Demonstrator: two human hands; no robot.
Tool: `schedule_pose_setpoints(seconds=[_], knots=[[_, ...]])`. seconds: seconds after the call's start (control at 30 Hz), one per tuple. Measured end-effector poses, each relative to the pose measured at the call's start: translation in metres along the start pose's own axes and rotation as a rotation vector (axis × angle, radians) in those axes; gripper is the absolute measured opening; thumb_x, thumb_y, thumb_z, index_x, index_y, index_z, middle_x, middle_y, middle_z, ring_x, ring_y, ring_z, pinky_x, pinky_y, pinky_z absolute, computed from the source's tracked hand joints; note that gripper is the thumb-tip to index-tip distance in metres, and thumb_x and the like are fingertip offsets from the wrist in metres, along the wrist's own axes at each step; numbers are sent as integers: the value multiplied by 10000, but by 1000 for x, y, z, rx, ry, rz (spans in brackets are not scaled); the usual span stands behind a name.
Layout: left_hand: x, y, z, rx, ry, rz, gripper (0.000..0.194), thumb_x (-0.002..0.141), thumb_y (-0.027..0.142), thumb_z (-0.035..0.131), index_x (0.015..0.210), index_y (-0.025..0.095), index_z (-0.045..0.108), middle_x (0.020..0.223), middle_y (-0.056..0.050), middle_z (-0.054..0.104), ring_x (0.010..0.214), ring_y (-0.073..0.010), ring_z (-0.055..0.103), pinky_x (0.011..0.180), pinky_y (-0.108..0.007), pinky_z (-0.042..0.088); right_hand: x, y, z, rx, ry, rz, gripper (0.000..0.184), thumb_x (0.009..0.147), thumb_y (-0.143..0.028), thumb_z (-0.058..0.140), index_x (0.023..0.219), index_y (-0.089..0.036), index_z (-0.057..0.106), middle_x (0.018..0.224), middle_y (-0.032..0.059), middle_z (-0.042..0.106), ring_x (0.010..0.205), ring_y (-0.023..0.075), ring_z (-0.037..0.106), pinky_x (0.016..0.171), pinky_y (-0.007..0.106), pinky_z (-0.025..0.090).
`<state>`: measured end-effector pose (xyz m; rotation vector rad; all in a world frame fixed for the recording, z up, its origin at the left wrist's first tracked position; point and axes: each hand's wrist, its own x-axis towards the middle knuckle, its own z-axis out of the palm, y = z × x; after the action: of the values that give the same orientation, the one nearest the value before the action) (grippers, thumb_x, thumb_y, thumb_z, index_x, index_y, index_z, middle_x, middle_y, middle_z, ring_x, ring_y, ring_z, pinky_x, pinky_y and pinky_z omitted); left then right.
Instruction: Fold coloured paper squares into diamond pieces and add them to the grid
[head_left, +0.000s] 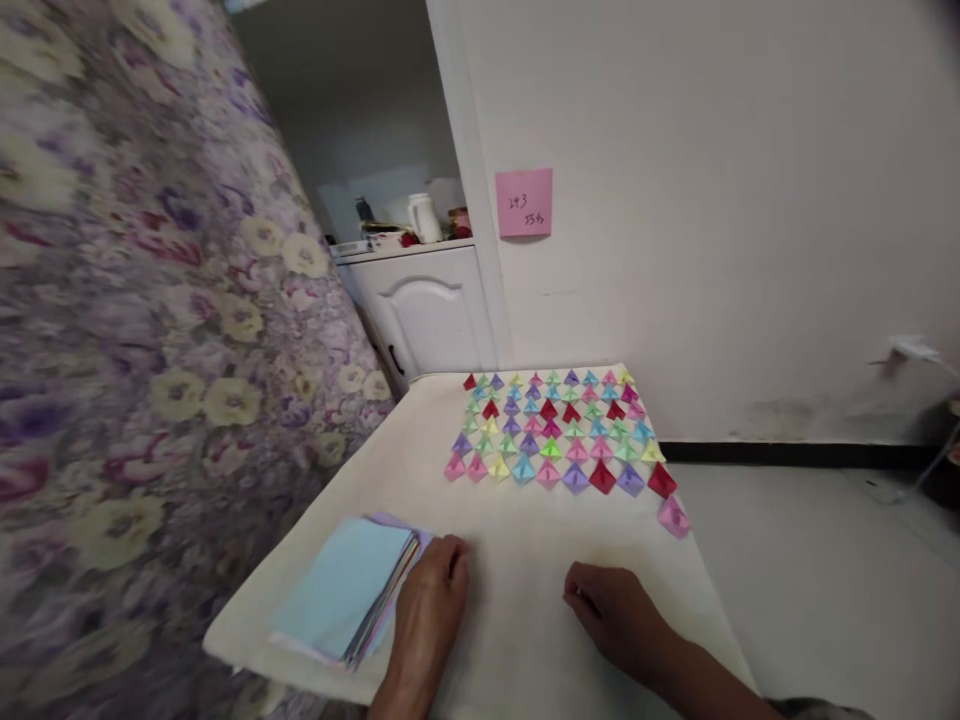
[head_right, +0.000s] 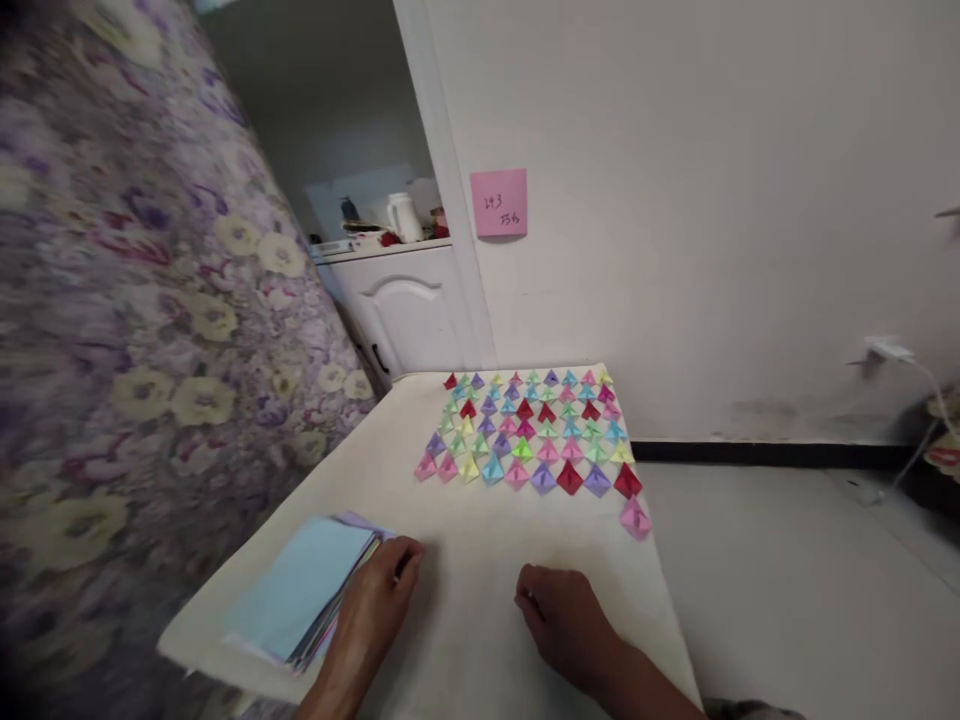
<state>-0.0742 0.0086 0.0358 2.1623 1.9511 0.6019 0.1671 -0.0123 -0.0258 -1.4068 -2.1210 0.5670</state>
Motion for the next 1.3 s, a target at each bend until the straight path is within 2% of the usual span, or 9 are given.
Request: schedule_pose_setpoints(seconds=[0.1,0.2,0.33,0.43,0.6,0.77,1.0,1.3], knots=[[-4,-39,-13,23,91,-65,218,816,236,408,938,178,579,919,-69,616,864,-202,580,773,-300,426,1,0,7,-9,-31,19,135,803,-175,445,718,-212,544,676,-24,634,612,124,555,583,211,320],[-9,-75,-22,74,154,-127,242,794,269,456,974,181,592,1003,-81,600,934,-223,566,836,-332,429,3,1,10,-20,-56,34,135,805,-189,444,723,-215,547,687,-24,641,625,131,566,589,216,326],[-19,-99,-30,114,143,-184,288,788,282,487,1023,150,589,1057,-102,585,991,-240,542,889,-359,412,3,4,14,-45,-77,52,157,828,-224,427,726,-218,546,683,-17,641,634,144,575,593,230,330],[-26,-100,-31,119,87,-200,312,792,274,501,1057,131,580,1087,-112,575,1020,-236,528,905,-349,401,4,7,18,-71,-96,57,161,841,-249,415,742,-224,540,691,-14,644,642,159,583,596,243,334],[-31,-89,-29,140,-5,-206,391,750,254,572,1127,153,553,1149,-99,543,1071,-222,491,937,-320,366,6,8,22,-86,-142,64,161,849,-280,408,756,-228,528,682,-14,644,640,165,592,596,252,343],[-31,-85,-31,234,-36,-294,437,750,252,568,1174,158,522,1247,-115,478,1100,-229,460,949,-322,332,7,5,22,-116,-166,75,179,861,-302,383,759,-230,512,688,-12,641,646,169,593,592,256,344],[-34,-89,-33,243,-71,-329,379,753,270,551,1121,180,534,1087,-86,545,1023,-210,497,869,-284,360,6,6,21,-135,-200,82,184,863,-325,379,768,-237,510,684,-19,635,650,172,592,592,260,340],[-35,-87,-37,246,-84,-352,290,766,261,522,1039,172,560,1028,-83,558,988,-213,507,829,-290,368,4,7,22,-125,-198,92,178,851,-334,392,759,-239,513,671,-14,636,639,176,594,585,260,346]])
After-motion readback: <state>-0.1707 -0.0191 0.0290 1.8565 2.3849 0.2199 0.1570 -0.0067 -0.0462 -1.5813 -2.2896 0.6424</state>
